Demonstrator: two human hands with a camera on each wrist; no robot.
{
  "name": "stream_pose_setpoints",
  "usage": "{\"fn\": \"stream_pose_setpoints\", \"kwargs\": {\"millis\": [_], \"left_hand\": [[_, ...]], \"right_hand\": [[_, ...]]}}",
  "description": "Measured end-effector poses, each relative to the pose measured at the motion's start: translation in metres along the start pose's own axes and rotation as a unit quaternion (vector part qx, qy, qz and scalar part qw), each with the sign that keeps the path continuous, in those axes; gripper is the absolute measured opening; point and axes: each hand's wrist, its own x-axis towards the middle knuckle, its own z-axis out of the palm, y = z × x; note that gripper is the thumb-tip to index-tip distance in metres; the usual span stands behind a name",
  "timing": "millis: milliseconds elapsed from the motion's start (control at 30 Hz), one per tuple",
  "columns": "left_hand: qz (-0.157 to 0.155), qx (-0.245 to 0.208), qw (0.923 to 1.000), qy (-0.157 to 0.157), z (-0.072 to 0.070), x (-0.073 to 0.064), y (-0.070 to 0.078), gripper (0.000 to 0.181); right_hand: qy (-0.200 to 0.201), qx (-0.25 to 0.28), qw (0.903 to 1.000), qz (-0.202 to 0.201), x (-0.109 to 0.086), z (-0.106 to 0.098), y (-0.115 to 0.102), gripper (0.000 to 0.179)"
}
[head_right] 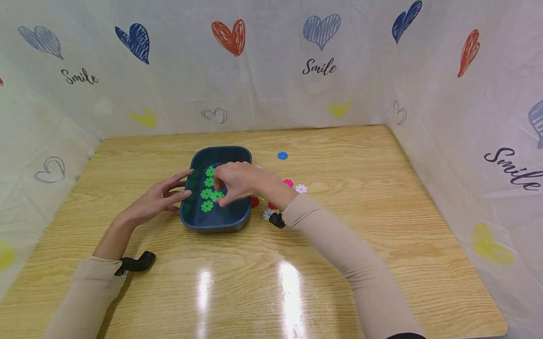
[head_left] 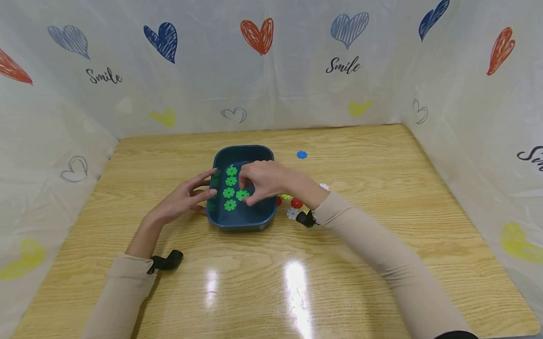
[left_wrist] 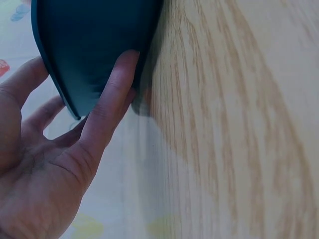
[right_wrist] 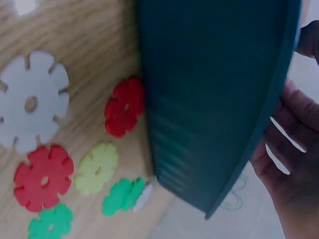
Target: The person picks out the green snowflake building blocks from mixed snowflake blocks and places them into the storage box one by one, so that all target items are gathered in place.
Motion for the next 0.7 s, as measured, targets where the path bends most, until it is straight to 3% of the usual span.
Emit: {"fn": "stream_pose_setpoints", "kwargs": {"millis": [700], "left_hand": [[0.008, -0.002, 0.9999, -0.007, 0.000, -0.002, 0.003, 0.067]], "right_hand": [[-0.063, -0.027, 0.9976, -0.015, 0.023, 0.028, -0.022, 0.032]]}}
